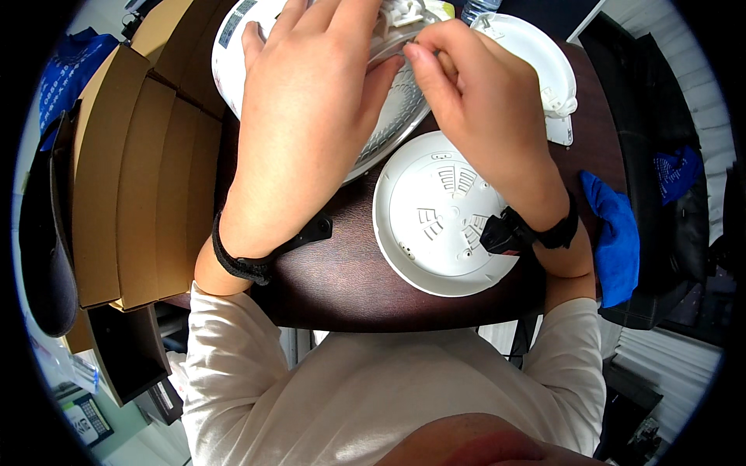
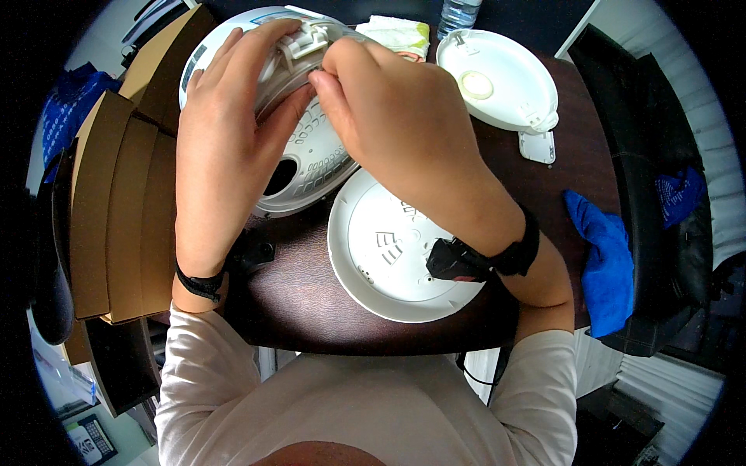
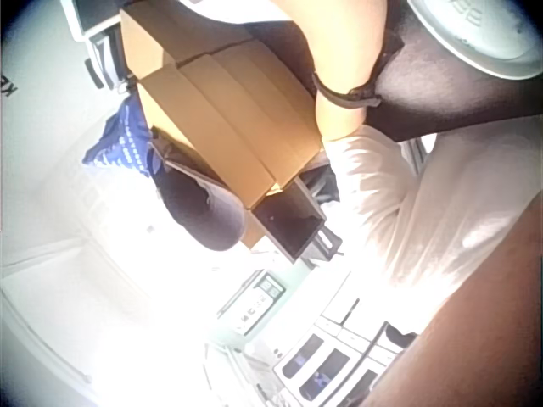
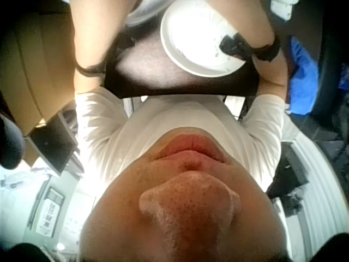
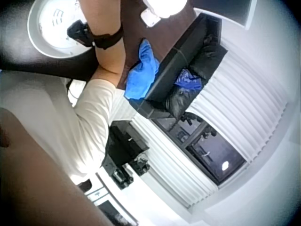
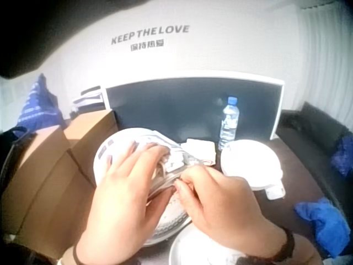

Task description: The person sits at a table and uses a screwdriver to remove screws from a white circular plastic appliance component. They place the screws on a nearby plate and continue unscrewing multiple fasteners from the device.

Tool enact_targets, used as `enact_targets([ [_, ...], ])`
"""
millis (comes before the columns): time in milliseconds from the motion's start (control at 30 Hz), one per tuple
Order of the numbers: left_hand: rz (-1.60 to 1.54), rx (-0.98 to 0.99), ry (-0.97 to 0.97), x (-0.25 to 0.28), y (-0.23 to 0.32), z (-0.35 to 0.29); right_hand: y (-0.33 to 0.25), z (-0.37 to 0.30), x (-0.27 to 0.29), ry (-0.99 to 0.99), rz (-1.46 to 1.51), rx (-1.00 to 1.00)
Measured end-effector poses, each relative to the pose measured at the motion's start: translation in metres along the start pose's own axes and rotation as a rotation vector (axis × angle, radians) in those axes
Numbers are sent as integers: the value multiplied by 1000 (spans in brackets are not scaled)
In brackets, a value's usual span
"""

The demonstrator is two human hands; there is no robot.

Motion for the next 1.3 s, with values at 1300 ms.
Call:
enact_targets([
  [1300,226,72,-157,10,13,6,4,3,-13,66,328,-181],
])
Point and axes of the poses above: each hand's wrist, its own z-axis towards the middle knuckle, its own x-axis out of the back of the hand, y = z × x, the point moved 3 cm from there along z, towards the middle knuckle, and after that the axes turned 10 degrees about z, right-handed, at the moved point
